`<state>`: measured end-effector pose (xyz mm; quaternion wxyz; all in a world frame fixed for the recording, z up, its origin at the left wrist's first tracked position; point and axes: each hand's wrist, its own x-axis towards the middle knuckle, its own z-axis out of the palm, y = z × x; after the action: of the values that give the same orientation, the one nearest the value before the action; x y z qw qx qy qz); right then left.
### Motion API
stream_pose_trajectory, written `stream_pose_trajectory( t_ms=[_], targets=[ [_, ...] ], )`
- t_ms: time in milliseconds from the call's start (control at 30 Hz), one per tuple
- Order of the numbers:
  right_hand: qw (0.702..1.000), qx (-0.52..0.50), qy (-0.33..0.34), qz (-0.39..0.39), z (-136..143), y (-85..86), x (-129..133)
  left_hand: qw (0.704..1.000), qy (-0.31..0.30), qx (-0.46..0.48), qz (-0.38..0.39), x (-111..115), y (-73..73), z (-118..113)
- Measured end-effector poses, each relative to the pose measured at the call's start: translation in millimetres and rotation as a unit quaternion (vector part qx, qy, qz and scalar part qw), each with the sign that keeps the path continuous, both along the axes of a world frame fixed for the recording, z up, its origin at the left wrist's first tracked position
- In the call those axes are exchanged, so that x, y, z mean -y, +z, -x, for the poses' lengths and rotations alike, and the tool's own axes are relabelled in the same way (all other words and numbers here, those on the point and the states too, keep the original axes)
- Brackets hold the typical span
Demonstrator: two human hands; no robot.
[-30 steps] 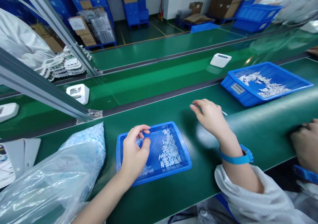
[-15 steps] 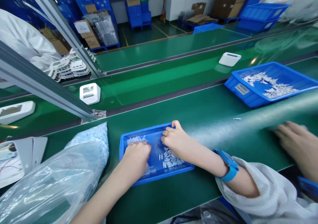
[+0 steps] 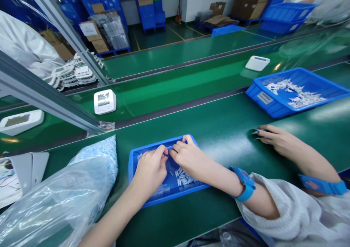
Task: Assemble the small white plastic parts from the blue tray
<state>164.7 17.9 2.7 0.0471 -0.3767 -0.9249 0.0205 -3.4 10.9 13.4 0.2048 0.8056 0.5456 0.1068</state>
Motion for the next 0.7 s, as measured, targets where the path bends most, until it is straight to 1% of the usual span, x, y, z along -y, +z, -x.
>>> stream_pose_trajectory(
  t_ms=[100, 200, 267, 333, 367, 400, 467, 500, 533, 567, 600, 700],
  targets=[
    [1.000, 0.017, -0.005, -0.011, 3.6, -3.0, -0.3, 1.000, 0.006, 0.013, 0.009, -2.9, -7.3, -0.4],
    [1.000, 0.012, -0.012, -0.016, 3.2, -5.7, -0.4, 0.999, 0.002, 0.037, -0.011, -5.4, -10.2, 0.9],
    [0.999, -0.029, -0.028, -0.007, 1.1, -5.0, -0.1, 0.997, 0.007, 0.078, -0.024, -5.3, -9.0, 1.7],
    [0.990, -0.135, -0.047, 0.015, -1.4, -1.9, 1.2, 0.989, 0.027, 0.142, -0.025, -2.6, -5.3, 1.5],
    [0.976, -0.209, -0.057, 0.026, -2.2, 0.3, 2.3, 0.983, 0.044, 0.177, -0.022, -0.1, -3.0, 0.9],
    [0.954, -0.289, -0.065, 0.037, -2.5, 2.6, 3.9, 0.975, 0.064, 0.210, -0.019, 2.9, -0.7, 0.1],
    [0.898, -0.430, -0.073, 0.057, -1.5, 7.0, 8.1, 0.963, 0.091, 0.254, -0.017, 9.7, 2.2, -1.9],
    [0.872, -0.477, -0.077, 0.070, -0.3, 8.6, 10.3, 0.960, 0.095, 0.263, -0.022, 12.8, 2.3, -2.8],
    [0.853, -0.509, -0.083, 0.081, 0.9, 9.6, 12.5, 0.960, 0.091, 0.264, -0.031, 15.2, 1.5, -3.4],
    [0.841, -0.527, -0.088, 0.090, 2.1, 10.0, 14.5, 0.961, 0.083, 0.260, -0.043, 16.8, 0.0, -3.8],
    [0.835, -0.535, -0.091, 0.094, 3.1, 9.9, 16.0, 0.963, 0.074, 0.253, -0.058, 17.6, -2.0, -3.8],
    [0.833, -0.539, -0.088, 0.090, 3.8, 8.1, 18.0, 0.963, 0.052, 0.235, -0.118, 15.5, -7.3, -2.7]
  ],
)
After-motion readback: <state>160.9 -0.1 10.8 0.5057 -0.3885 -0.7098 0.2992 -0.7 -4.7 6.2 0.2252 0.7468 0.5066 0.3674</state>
